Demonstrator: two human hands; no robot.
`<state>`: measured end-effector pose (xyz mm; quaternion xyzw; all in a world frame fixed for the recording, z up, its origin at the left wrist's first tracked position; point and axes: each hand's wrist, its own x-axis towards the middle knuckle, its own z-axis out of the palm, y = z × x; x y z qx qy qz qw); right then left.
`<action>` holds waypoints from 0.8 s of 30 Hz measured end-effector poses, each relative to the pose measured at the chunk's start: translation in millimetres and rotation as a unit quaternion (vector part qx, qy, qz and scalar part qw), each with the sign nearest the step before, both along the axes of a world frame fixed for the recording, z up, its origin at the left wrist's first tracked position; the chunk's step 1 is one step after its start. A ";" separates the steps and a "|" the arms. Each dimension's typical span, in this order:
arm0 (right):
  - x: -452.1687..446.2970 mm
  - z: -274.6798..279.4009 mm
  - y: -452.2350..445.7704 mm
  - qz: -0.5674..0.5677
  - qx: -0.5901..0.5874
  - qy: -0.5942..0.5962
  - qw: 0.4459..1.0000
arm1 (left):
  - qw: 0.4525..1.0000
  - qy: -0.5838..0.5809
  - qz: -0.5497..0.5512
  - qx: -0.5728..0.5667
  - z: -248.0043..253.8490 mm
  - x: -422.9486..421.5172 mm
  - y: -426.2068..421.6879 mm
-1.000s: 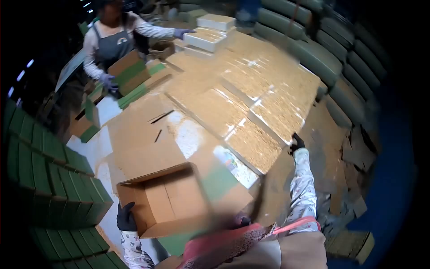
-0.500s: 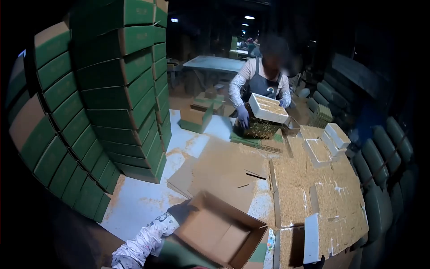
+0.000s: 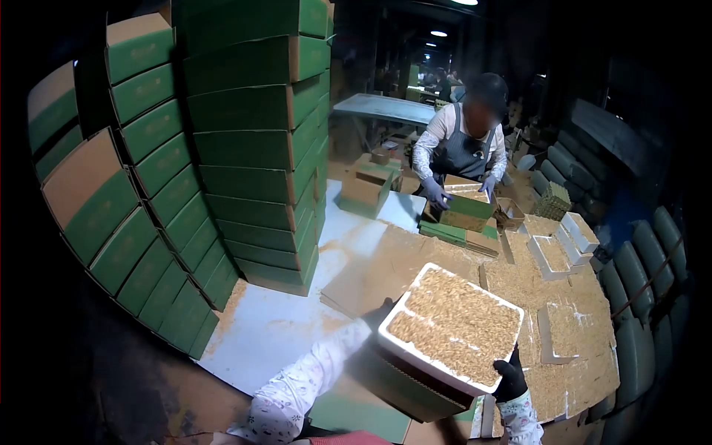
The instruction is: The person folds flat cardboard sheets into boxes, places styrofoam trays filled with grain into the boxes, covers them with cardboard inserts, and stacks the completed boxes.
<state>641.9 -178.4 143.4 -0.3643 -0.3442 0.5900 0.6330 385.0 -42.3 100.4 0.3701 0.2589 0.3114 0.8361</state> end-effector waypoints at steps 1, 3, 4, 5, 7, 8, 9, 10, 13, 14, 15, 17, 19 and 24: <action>-4.7 -3.5 -0.6 0.008 0.001 -0.014 1.000 | 0.996 -0.021 -0.014 -0.083 21.1 -1.4 -3.6; -2.8 -15.6 -7.8 0.030 -0.030 -0.043 0.998 | 0.978 -0.027 -0.020 -0.208 57.6 -4.8 -11.9; -3.2 -17.2 -13.1 0.031 -0.050 -0.045 0.997 | 0.970 -0.021 -0.014 -0.244 66.9 -6.4 -15.1; -5.0 -15.9 -18.9 0.031 -0.070 -0.046 0.996 | 0.965 0.007 -0.002 -0.261 75.0 -5.6 -16.8; -2.4 -16.7 -23.4 0.047 -0.104 -0.036 0.993 | 0.985 -0.010 -0.019 -0.170 36.2 -4.5 -8.8; -1.8 -18.0 -23.1 0.052 -0.106 -0.045 0.992 | 0.996 0.005 -0.016 -0.092 8.3 -3.8 -3.7; -2.0 -19.7 -23.7 0.058 -0.108 -0.053 0.991 | 0.999 0.038 0.000 0.006 -20.5 -3.1 1.7; -1.4 -24.8 -23.7 0.073 -0.118 -0.079 0.987 | 0.988 0.094 0.025 0.122 -46.2 -2.1 7.2; 14.6 -59.6 -12.6 0.162 -0.196 -0.208 0.945 | 0.799 0.384 0.077 0.457 -89.6 -0.5 6.1; 14.3 -66.9 -13.2 0.155 -0.176 -0.279 0.931 | 0.781 0.389 0.079 0.482 -92.7 -5.7 0.8; 11.7 -69.5 -12.2 0.148 -0.156 -0.350 0.912 | 0.779 0.410 0.059 0.471 -92.8 -9.8 -1.8; 7.1 -71.7 -8.2 0.146 -0.220 -0.592 0.761 | 0.772 0.452 0.019 0.447 -90.6 -16.0 -6.3; 0.1 -82.1 -1.8 0.164 -0.227 -0.771 0.572 | 0.727 0.459 0.034 0.510 -106.2 -17.9 -9.5; -32.9 -100.3 15.2 0.445 0.155 -0.807 0.357 | 0.749 0.401 0.064 0.523 -101.7 -31.2 -19.0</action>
